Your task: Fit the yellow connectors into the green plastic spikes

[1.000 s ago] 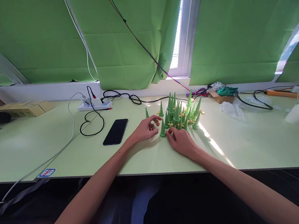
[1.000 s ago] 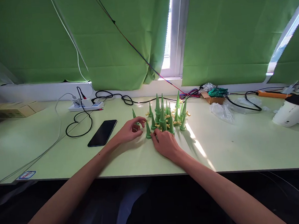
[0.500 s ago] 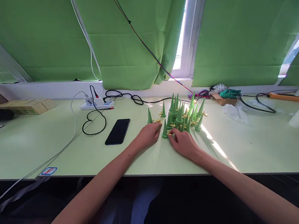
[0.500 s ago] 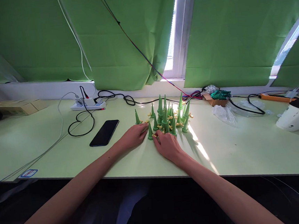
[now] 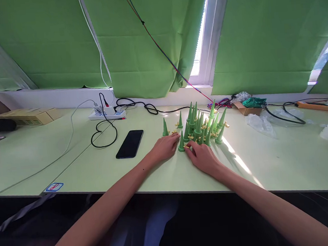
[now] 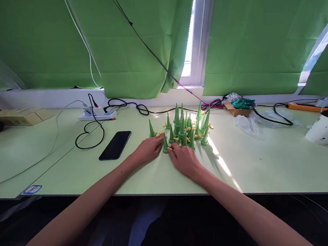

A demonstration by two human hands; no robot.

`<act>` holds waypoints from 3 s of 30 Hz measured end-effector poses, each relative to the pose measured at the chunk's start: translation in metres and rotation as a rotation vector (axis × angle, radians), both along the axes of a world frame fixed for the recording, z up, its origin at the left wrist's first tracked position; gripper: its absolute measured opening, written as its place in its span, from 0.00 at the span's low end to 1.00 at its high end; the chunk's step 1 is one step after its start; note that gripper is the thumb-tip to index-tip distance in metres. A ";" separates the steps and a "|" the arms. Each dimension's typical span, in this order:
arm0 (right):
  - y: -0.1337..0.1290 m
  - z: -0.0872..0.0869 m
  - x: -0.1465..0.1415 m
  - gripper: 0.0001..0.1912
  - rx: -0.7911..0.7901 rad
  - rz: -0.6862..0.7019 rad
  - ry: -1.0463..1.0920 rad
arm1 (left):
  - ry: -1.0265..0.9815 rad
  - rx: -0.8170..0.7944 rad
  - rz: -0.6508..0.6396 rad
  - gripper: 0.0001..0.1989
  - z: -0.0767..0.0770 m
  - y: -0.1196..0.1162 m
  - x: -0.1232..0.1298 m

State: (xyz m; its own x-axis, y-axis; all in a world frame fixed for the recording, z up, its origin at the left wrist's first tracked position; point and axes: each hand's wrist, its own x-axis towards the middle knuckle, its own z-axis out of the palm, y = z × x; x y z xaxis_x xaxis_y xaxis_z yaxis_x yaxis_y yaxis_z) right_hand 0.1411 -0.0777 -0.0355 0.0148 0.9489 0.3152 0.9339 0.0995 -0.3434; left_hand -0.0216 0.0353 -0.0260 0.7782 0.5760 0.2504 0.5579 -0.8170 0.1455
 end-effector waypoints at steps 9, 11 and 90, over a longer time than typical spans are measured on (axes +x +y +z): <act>0.000 0.001 -0.001 0.13 0.001 -0.003 -0.025 | -0.039 -0.015 0.012 0.13 0.004 -0.005 0.000; 0.000 0.001 -0.001 0.13 -0.003 -0.006 -0.024 | -0.057 -0.027 0.019 0.14 0.004 -0.005 0.001; 0.001 0.002 0.002 0.13 -0.011 0.025 -0.008 | -0.014 -0.013 0.137 0.14 0.003 -0.001 0.004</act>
